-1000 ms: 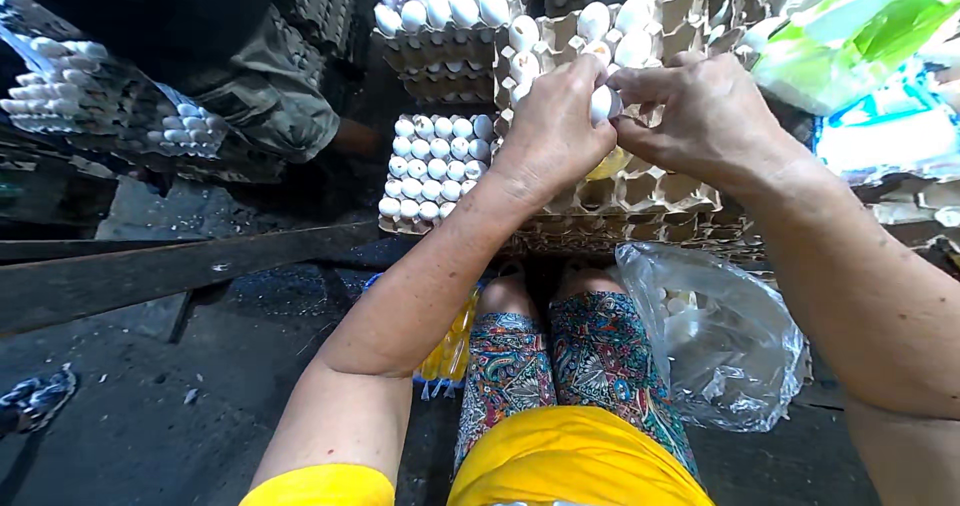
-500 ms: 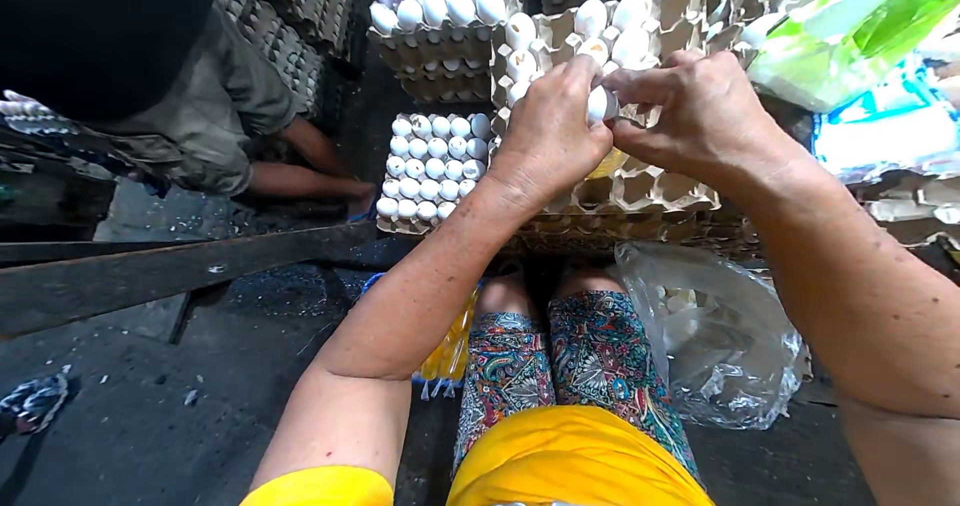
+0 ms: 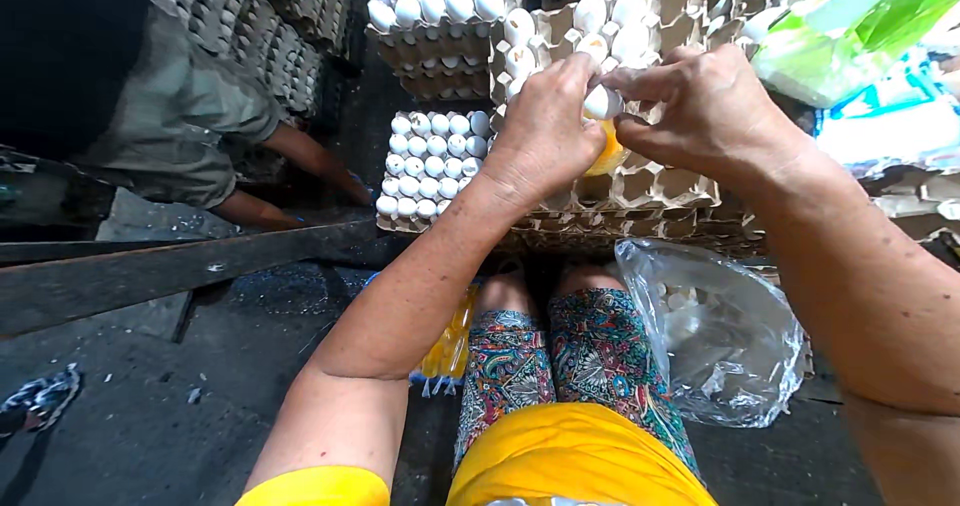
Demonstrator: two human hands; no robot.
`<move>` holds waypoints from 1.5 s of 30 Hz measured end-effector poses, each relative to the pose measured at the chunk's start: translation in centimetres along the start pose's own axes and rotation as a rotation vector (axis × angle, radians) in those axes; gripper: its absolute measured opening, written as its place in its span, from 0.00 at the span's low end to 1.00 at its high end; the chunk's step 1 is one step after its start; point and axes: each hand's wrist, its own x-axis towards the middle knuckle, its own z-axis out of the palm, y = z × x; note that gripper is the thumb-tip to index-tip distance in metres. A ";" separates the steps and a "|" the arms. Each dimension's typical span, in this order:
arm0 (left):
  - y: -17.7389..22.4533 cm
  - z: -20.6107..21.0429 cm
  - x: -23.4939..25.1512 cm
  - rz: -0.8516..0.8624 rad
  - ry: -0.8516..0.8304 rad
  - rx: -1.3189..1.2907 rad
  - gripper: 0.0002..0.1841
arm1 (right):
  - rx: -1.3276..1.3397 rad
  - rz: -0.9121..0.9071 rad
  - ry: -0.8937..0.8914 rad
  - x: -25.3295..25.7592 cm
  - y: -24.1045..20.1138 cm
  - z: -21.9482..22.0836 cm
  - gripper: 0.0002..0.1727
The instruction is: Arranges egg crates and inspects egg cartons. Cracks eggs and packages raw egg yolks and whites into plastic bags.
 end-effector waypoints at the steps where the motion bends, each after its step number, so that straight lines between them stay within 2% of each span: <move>1: 0.0 0.0 -0.1 0.001 -0.007 0.009 0.22 | -0.005 0.000 -0.009 0.0 0.0 0.0 0.23; 12: -0.3 -0.3 0.0 0.083 0.036 0.025 0.21 | 0.017 -0.016 0.047 -0.1 0.0 0.0 0.23; 18: 0.7 -1.5 0.5 0.125 0.002 0.100 0.19 | 0.085 -0.063 0.111 -0.1 0.5 -0.1 0.22; 22: 1.7 -2.1 1.4 0.130 -0.037 0.105 0.20 | 0.278 0.039 0.152 -0.6 0.7 0.0 0.20; 29: 3.1 -2.2 2.7 0.181 -0.048 -0.012 0.23 | 0.966 0.377 0.178 -1.5 1.0 -0.6 0.09; 33: 2.6 -2.0 3.1 0.201 -0.054 -0.147 0.23 | 1.143 0.502 0.178 -1.6 1.3 -0.8 0.07; 38: 1.4 -2.4 2.9 0.153 -0.040 -0.319 0.24 | 1.275 0.541 0.153 -1.4 1.3 -0.5 0.10; 41: -0.3 -2.8 2.7 0.159 -0.004 -0.470 0.20 | 1.341 0.562 0.137 -1.2 1.4 -0.3 0.13; 45: -3.3 -3.4 2.4 0.100 0.027 -0.583 0.19 | 1.374 0.481 0.122 -2.9 1.5 -0.6 0.13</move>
